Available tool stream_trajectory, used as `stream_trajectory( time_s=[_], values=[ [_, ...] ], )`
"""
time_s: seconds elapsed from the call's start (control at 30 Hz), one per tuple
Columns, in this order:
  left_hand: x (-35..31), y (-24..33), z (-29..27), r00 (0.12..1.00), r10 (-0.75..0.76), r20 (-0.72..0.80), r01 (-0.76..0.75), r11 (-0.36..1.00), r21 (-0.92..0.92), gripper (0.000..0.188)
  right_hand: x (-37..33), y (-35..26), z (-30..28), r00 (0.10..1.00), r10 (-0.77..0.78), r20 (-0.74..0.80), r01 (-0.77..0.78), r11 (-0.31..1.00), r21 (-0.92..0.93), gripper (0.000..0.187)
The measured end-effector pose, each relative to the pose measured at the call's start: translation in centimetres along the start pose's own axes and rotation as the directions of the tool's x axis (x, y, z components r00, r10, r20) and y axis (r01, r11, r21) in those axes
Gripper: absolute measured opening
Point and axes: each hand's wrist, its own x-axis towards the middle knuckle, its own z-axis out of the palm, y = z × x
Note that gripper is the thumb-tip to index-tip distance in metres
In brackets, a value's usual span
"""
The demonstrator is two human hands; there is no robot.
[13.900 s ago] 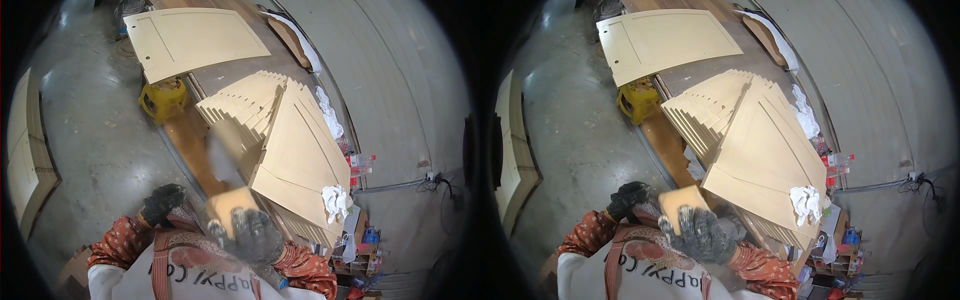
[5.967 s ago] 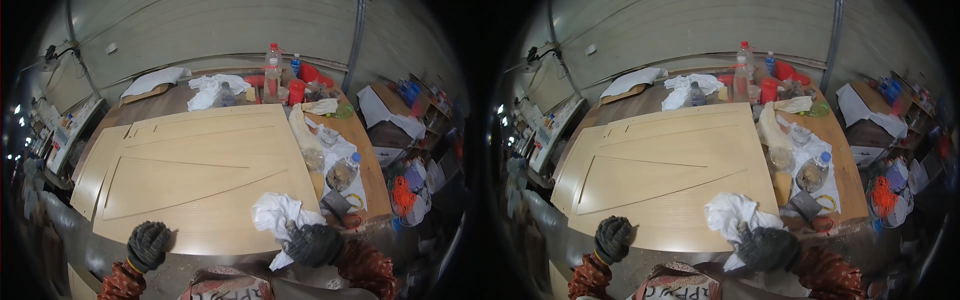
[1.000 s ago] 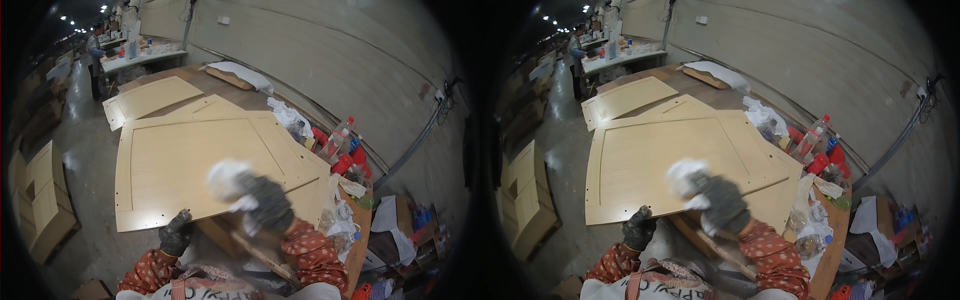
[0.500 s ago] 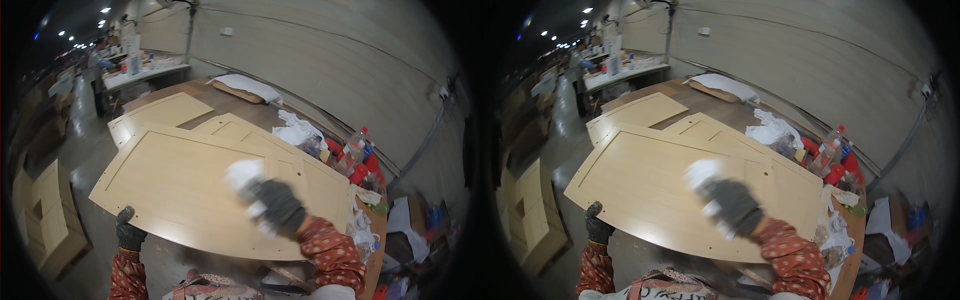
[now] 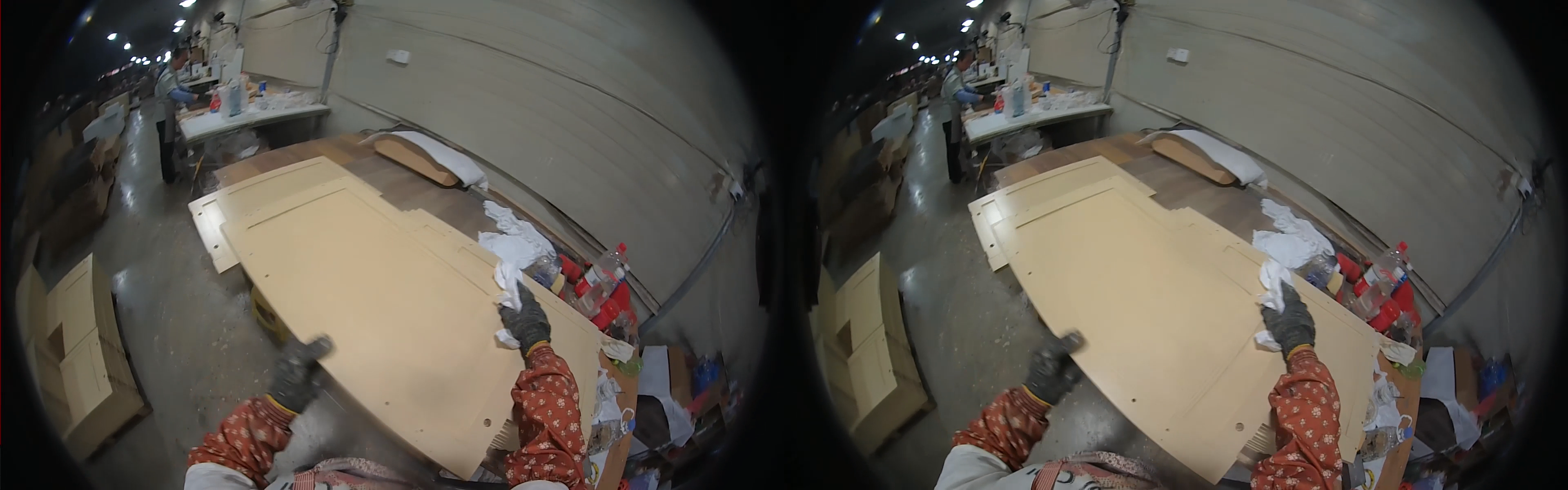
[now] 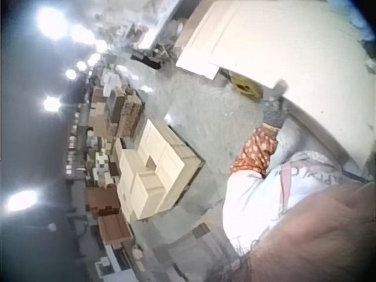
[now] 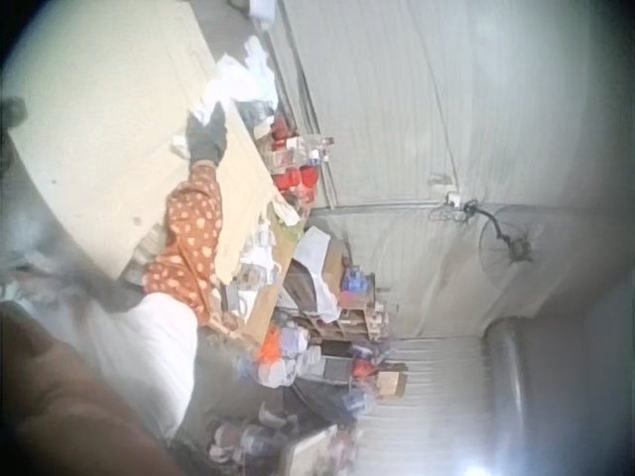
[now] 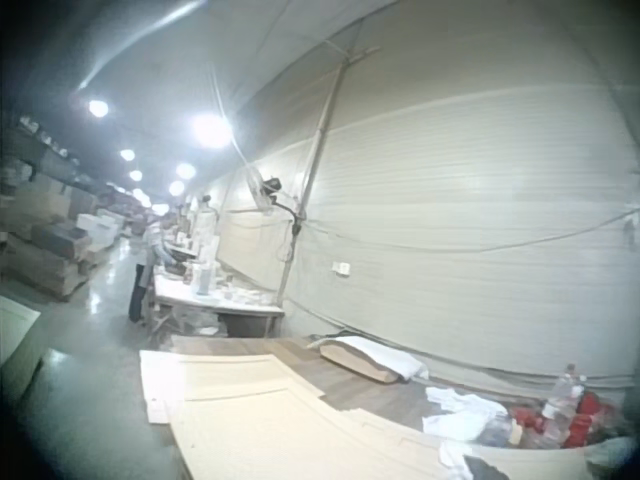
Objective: The person wipes wooden panels with a cloth and sponge, applies liquid from a squeeze bottle onto the panels, and spreads paste from a container onto the panel edges using a tool.
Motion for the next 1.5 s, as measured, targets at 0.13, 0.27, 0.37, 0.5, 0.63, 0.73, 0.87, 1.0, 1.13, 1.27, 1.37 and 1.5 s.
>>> stream_trajectory(
  time_s=[0.13,0.27,0.37,0.5,0.63,0.73,0.87,1.0,1.13,1.27,1.37,1.5],
  values=[
    [3.2,1.0,-1.3,0.7,-0.621,0.353,0.673,0.407,-0.618,0.038,-0.2,-0.5,-1.0,0.985,0.09,0.144,-0.089,0.996,-0.015,0.076],
    [4.8,-7.6,-0.4,0.641,-0.612,0.463,0.422,-0.224,-0.879,0.048,-2.0,0.3,-0.1,0.987,-0.038,0.156,-0.024,0.927,0.375,0.079],
    [3.8,-4.5,-2.7,0.795,-0.521,0.309,0.284,-0.13,-0.95,0.052,-4.5,-1.4,0.6,0.984,-0.109,0.142,0.032,0.888,0.459,0.083],
    [4.4,-5.2,-4.2,0.715,-0.504,0.484,0.365,-0.322,-0.874,0.06,-6.1,-2.7,0.0,0.963,-0.202,0.18,0.017,0.71,0.704,0.085],
    [7.3,-4.9,-5.7,0.753,-0.487,0.442,0.364,-0.252,-0.897,0.063,-6.3,-3.6,-0.3,0.946,-0.211,0.246,-0.149,0.394,0.907,0.083],
    [8.4,-6.5,-6.9,0.701,-0.507,0.502,0.444,-0.241,-0.863,0.067,-6.1,-4.5,0.1,0.93,-0.227,0.288,-0.241,0.214,0.947,0.078],
    [11.5,-6.8,-9.6,0.727,-0.514,0.456,0.379,-0.253,-0.89,0.068,-5.6,-6.3,0.8,0.939,-0.175,0.295,-0.26,0.196,0.945,0.078],
    [13.3,-11.2,-10.3,0.653,-0.607,0.452,0.475,-0.137,-0.869,0.071,-4.1,-8.9,1.7,0.953,-0.087,0.292,-0.269,0.209,0.94,0.077],
    [15.5,-16.2,-11.3,0.52,-0.696,0.495,0.608,-0.105,-0.787,0.069,-2.4,-12.1,2.6,0.96,-0.012,0.28,-0.271,0.223,0.936,0.077],
    [13.5,-25.5,-11.3,0.569,-0.691,0.446,0.534,-0.102,-0.839,0.043,-0.8,-16.0,3.8,0.962,0.014,0.271,-0.267,0.226,0.937,0.077],
    [12.3,-31.6,-11.1,0.923,-0.374,0.093,0.257,0.418,-0.871,0.03,0.1,-19.3,4.6,0.966,0.043,0.254,-0.257,0.237,0.937,0.076],
    [14.0,-37.9,-14.0,0.755,-0.493,0.432,0.506,0.02,-0.862,0.042,1.8,-24.4,7.1,0.971,0.051,0.234,-0.24,0.232,0.943,0.076]
  ],
)
